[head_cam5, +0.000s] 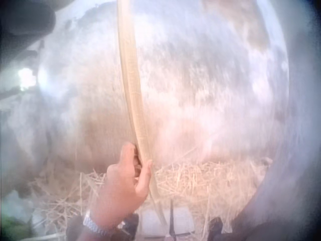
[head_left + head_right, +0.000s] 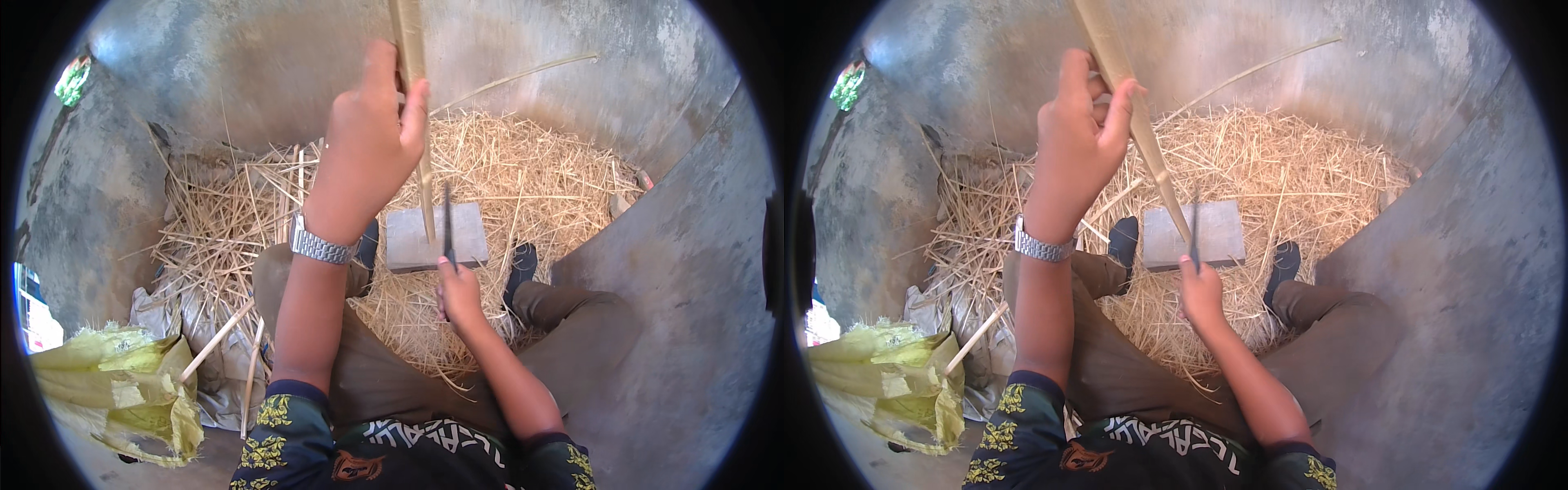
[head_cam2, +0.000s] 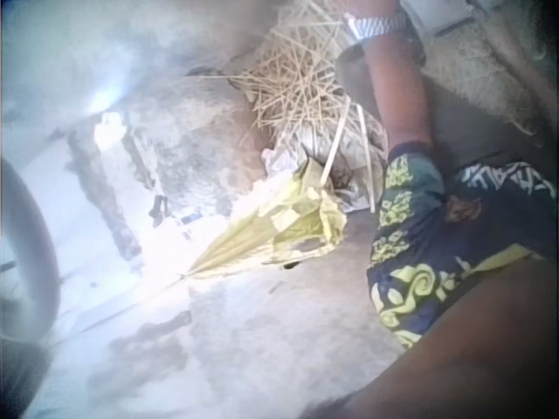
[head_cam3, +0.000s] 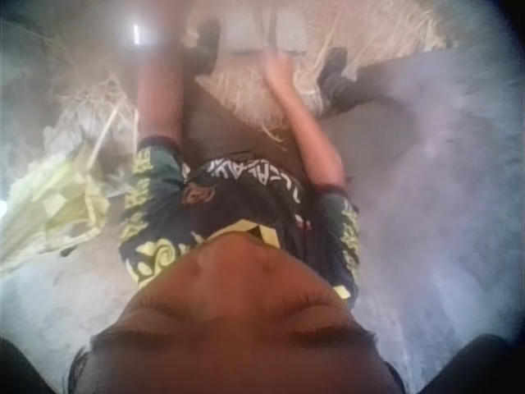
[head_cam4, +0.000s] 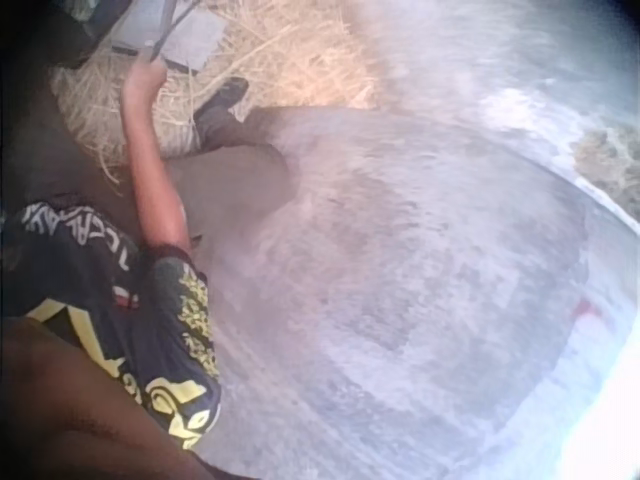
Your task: The person sits on a straw-covered floor and uses a large knife to split a long bamboo stalk into thin strips. They hold the stalk with their left hand and repeatedly strike it with the knife in their right hand to separate the fibers.
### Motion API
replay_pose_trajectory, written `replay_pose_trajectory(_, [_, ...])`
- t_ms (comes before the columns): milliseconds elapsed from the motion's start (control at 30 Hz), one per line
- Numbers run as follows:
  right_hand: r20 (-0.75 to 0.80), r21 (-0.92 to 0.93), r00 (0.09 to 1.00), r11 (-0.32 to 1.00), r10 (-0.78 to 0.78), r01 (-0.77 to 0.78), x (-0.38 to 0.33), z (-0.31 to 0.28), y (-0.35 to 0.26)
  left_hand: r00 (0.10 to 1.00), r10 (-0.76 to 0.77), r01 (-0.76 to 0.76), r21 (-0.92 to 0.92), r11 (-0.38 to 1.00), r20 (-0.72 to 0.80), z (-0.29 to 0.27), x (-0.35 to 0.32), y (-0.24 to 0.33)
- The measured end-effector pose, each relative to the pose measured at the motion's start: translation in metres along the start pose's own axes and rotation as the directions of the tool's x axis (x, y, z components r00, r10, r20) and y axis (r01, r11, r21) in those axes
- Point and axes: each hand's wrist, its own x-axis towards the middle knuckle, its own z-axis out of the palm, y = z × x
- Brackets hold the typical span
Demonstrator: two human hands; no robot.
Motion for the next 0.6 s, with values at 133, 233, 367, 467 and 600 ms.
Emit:
replay_pose_trajectory(133, [-0.149, 0.177, 0.988, 0.982, -0.044, 0.070, -0.001, -0.019, -0.047, 1.000, 0.011, -0.012, -0.042, 0.999, -0.023, 0.005, -0.003, 0.001])
replay_pose_trajectory(233, [-0.179, 0.228, 0.962, 0.943, -0.205, 0.244, 0.009, -0.025, -0.083, 1.000, -0.015, 0.015, -0.010, 1.000, -0.016, 0.003, -0.001, 0.005])
replay_pose_trajectory(367, [-0.132, 0.322, 0.954, 0.899, -0.269, 0.298, 0.036, -0.019, -0.113, 1.000, 0.006, -0.004, 0.064, 0.998, -0.031, 0.006, 0.004, 0.001])
replay_pose_trajectory(467, [0.148, 0.250, 0.943, 0.933, -0.300, 0.257, 0.059, -0.015, -0.122, 0.999, -0.029, 0.031, 0.074, 0.997, -0.035, 0.005, 0.011, -0.003])
replay_pose_trajectory(600, [0.364, 0.223, 0.910, 0.967, -0.199, 0.122, 0.077, -0.018, -0.121, 0.992, -0.128, 0.128, 0.015, 0.992, -0.023, 0.006, 0.014, 0.007])
